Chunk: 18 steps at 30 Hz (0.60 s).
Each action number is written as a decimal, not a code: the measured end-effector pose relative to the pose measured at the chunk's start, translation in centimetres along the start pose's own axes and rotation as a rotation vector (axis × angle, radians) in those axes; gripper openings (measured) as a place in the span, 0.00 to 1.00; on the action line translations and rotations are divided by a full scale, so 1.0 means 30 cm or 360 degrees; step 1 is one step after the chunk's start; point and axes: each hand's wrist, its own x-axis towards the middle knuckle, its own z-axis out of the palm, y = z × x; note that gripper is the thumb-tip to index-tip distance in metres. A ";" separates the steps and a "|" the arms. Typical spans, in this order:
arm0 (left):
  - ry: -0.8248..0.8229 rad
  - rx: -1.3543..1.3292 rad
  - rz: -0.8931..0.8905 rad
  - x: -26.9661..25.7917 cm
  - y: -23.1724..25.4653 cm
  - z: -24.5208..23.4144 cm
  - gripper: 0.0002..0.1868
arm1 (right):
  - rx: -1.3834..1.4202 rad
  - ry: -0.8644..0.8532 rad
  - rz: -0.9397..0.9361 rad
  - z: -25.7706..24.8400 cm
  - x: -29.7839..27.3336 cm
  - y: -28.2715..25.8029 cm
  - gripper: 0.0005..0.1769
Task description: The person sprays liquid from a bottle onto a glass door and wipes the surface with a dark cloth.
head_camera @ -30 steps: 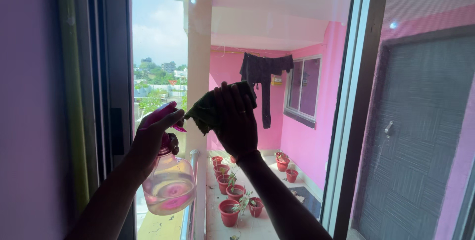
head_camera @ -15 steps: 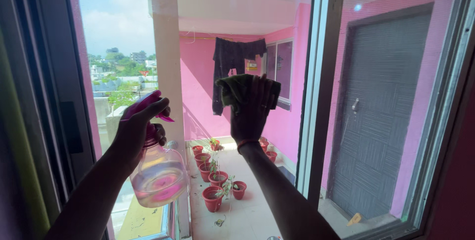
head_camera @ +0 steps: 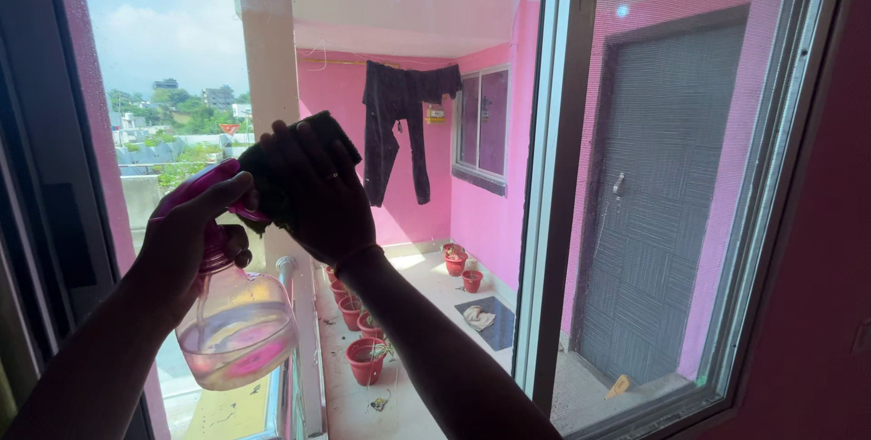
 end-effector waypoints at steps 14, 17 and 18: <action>-0.0002 -0.0128 -0.0045 0.051 -0.038 0.047 0.27 | -0.0507 0.0126 0.0646 -0.148 -0.156 0.322 0.42; -0.0051 -0.0092 -0.0027 0.058 -0.037 0.052 0.30 | -0.0552 0.0149 0.0761 -0.111 -0.101 0.281 0.45; -0.0040 -0.0092 -0.0021 0.063 -0.035 0.055 0.30 | -0.0485 0.0198 0.0706 -0.100 -0.081 0.266 0.45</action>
